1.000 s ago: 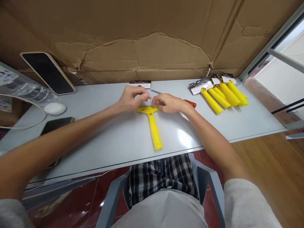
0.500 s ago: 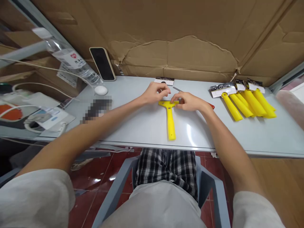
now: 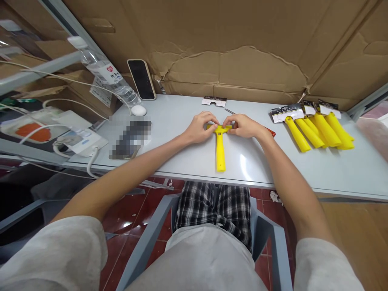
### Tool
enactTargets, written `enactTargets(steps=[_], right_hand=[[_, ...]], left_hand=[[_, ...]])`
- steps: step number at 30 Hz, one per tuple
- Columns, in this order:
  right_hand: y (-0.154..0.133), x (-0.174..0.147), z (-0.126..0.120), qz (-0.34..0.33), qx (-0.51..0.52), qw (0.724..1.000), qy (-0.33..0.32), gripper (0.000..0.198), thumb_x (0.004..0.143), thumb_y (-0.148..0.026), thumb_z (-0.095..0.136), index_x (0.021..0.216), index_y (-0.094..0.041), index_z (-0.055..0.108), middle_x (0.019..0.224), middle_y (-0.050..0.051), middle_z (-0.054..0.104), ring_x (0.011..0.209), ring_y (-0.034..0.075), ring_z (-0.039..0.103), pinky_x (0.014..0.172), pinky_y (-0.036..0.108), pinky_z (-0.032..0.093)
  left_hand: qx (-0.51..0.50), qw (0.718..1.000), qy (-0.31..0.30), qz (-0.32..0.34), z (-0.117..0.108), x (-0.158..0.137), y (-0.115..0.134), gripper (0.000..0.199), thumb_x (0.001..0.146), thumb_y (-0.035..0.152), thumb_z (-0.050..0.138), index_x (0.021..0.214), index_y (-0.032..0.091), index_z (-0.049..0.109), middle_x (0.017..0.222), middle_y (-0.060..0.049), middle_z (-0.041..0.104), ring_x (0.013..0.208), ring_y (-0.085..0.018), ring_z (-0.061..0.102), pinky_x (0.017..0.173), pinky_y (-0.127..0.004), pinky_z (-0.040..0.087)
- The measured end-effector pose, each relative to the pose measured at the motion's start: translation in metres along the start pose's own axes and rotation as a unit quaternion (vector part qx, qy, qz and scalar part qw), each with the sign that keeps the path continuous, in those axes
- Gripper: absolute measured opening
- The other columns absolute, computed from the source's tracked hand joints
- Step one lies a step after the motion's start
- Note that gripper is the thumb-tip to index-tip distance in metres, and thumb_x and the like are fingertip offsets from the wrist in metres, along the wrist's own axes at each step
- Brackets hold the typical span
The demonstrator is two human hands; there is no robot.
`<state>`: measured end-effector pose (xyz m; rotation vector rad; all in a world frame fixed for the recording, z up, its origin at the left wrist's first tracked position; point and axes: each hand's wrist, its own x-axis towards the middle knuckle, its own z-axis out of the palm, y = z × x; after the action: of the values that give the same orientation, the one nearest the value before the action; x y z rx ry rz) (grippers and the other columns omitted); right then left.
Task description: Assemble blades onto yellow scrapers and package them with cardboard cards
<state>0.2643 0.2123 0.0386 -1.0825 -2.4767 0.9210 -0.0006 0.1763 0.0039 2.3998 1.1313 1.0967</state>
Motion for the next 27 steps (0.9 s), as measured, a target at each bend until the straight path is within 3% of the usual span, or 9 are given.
enactTargets(steps=[8, 14, 20, 27], right_hand=[[-0.001, 0.000, 0.000, 0.022, 0.023, 0.999, 0.008, 0.053, 0.082, -0.054, 0.083, 0.118, -0.016, 0.074, 0.128, 0.010, 0.077, 0.081, 0.010, 0.064, 0.083, 0.028, 0.051], [0.001, -0.001, -0.001, 0.014, 0.016, 1.000, 0.007, 0.057, 0.083, -0.059, 0.083, 0.118, -0.015, 0.074, 0.122, 0.009, 0.078, 0.080, 0.008, 0.060, 0.080, 0.026, 0.049], [0.001, -0.002, -0.001, -0.002, 0.005, 1.000, 0.008, 0.050, 0.085, -0.053, 0.079, 0.117, -0.015, 0.073, 0.115, 0.008, 0.078, 0.080, 0.009, 0.060, 0.081, 0.025, 0.048], [0.000, -0.001, 0.001, 0.007, 0.001, 1.000, 0.011, 0.047, 0.085, -0.049, 0.080, 0.117, -0.015, 0.074, 0.108, 0.006, 0.077, 0.082, 0.009, 0.061, 0.081, 0.024, 0.046]], left_hand=[[-0.005, 1.000, -0.020, -0.002, -0.004, -0.003, -0.009, 0.022, 0.099, 0.025, 0.065, 0.115, 0.022, 0.080, 0.132, -0.013, 0.078, 0.127, -0.030, 0.072, 0.119, -0.051, 0.054], [-0.016, 0.998, -0.054, 0.013, -0.004, -0.002, -0.012, 0.023, 0.097, 0.024, 0.069, 0.116, 0.022, 0.080, 0.133, -0.012, 0.078, 0.129, -0.030, 0.073, 0.123, -0.052, 0.053], [-0.043, 0.995, -0.088, 0.033, -0.005, -0.002, -0.013, 0.041, 0.090, 0.022, 0.074, 0.130, 0.022, 0.078, 0.144, -0.014, 0.073, 0.138, -0.031, 0.071, 0.126, -0.052, 0.053], [-0.056, 0.992, -0.101, 0.053, -0.009, 0.000, -0.019, 0.054, 0.076, 0.009, 0.071, 0.128, 0.023, 0.077, 0.140, -0.012, 0.078, 0.135, -0.031, 0.074, 0.123, -0.051, 0.057]])
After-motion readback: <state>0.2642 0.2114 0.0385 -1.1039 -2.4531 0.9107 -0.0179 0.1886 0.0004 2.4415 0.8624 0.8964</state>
